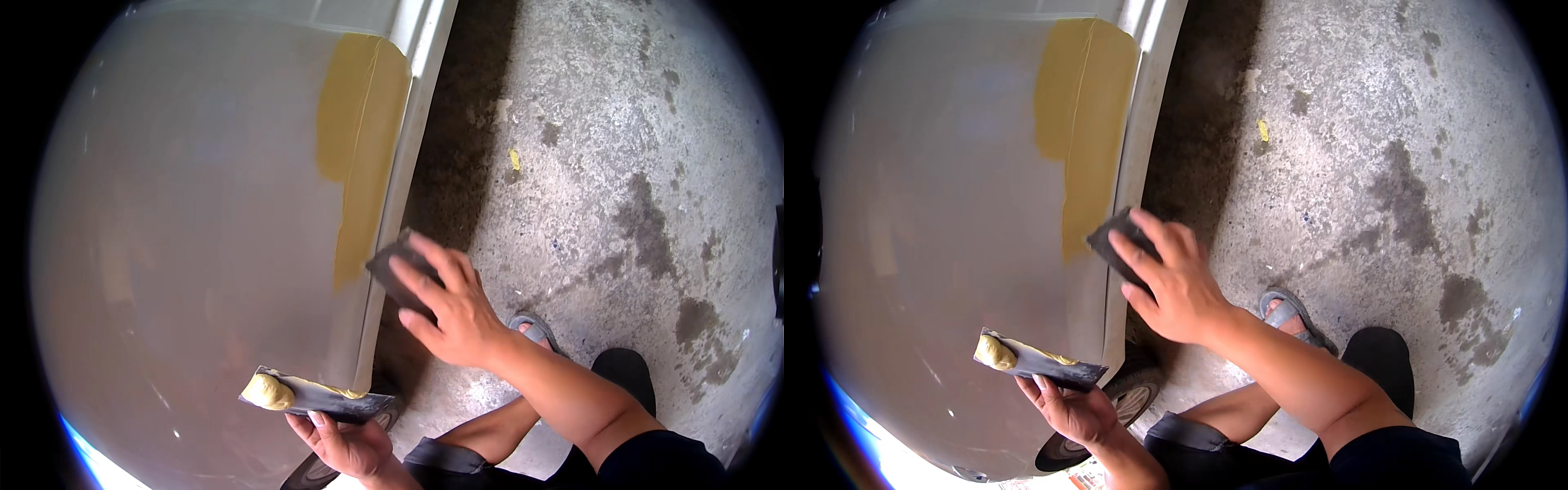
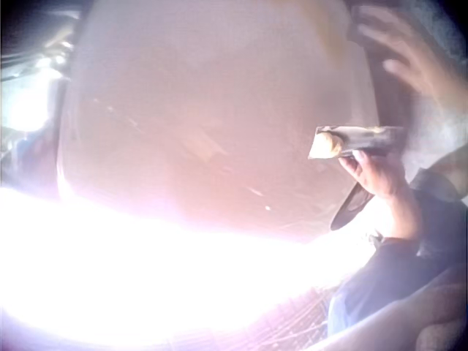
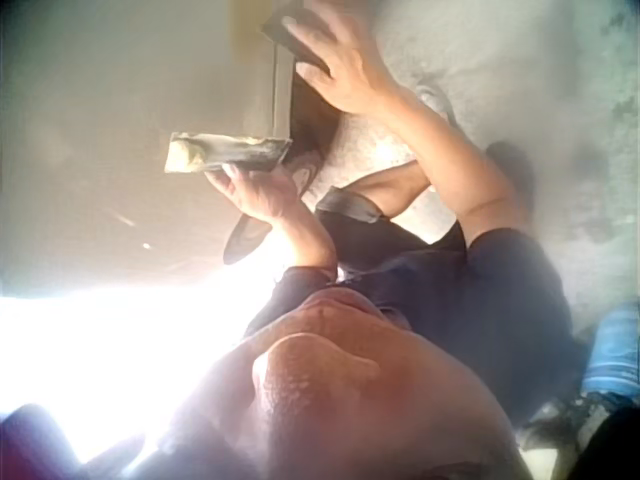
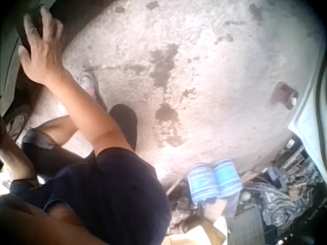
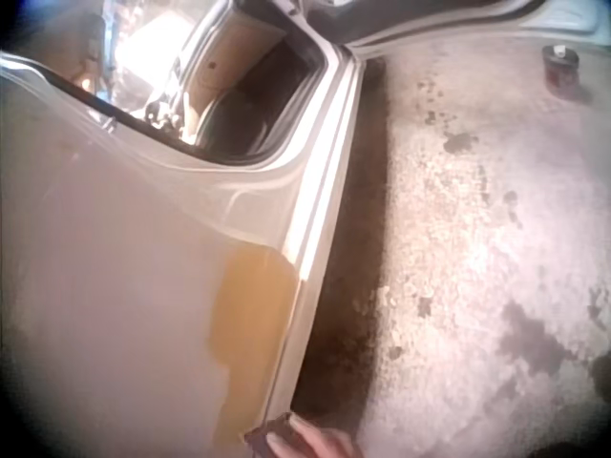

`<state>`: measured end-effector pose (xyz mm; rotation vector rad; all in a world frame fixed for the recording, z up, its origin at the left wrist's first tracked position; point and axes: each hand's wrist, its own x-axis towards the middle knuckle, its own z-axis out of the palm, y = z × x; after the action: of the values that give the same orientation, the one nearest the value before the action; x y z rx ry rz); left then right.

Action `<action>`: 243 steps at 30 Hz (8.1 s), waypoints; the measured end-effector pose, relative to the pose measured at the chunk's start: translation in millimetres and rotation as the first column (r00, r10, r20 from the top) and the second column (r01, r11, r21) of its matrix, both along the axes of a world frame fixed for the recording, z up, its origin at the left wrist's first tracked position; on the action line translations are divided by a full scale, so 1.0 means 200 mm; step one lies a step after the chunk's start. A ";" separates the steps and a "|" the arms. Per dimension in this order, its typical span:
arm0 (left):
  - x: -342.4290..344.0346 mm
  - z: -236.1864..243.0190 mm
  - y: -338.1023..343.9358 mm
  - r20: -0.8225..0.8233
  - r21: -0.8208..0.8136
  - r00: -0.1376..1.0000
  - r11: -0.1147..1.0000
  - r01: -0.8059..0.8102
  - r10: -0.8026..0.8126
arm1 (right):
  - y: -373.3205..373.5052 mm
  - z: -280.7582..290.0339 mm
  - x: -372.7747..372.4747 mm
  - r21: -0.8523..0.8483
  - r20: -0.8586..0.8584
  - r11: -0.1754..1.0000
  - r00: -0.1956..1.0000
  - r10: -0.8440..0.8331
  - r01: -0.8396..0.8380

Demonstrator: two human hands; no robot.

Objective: The person applies a yellow body filler to a white car door using a small metal scraper and a larger spreader. They repeatedly transfer filler between the tools and spread it over a damaged area on the door panel.

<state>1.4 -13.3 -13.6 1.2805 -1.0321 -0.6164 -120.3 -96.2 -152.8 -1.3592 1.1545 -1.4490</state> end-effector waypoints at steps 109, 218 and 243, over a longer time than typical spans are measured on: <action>0.08 -0.04 0.05 -0.037 0.019 0.998 0.999 0.044 -0.043 | 0.14 0.03 0.38 -0.034 0.188 0.987 0.969 0.160 -0.156; -0.75 0.22 -0.66 -0.517 0.659 0.854 0.663 0.355 0.057 | -1.01 0.15 -0.91 0.100 -0.197 0.995 0.980 -0.008 0.028; -0.74 0.21 -0.71 -0.109 0.773 0.994 0.629 0.083 0.002 | -0.72 0.09 -1.09 0.626 0.564 0.689 0.822 -0.078 -0.364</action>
<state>-146.5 -155.6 28.3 1.9601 -0.7054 -1.2438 -338.5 -239.2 -135.2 -0.4071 1.0087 -0.9786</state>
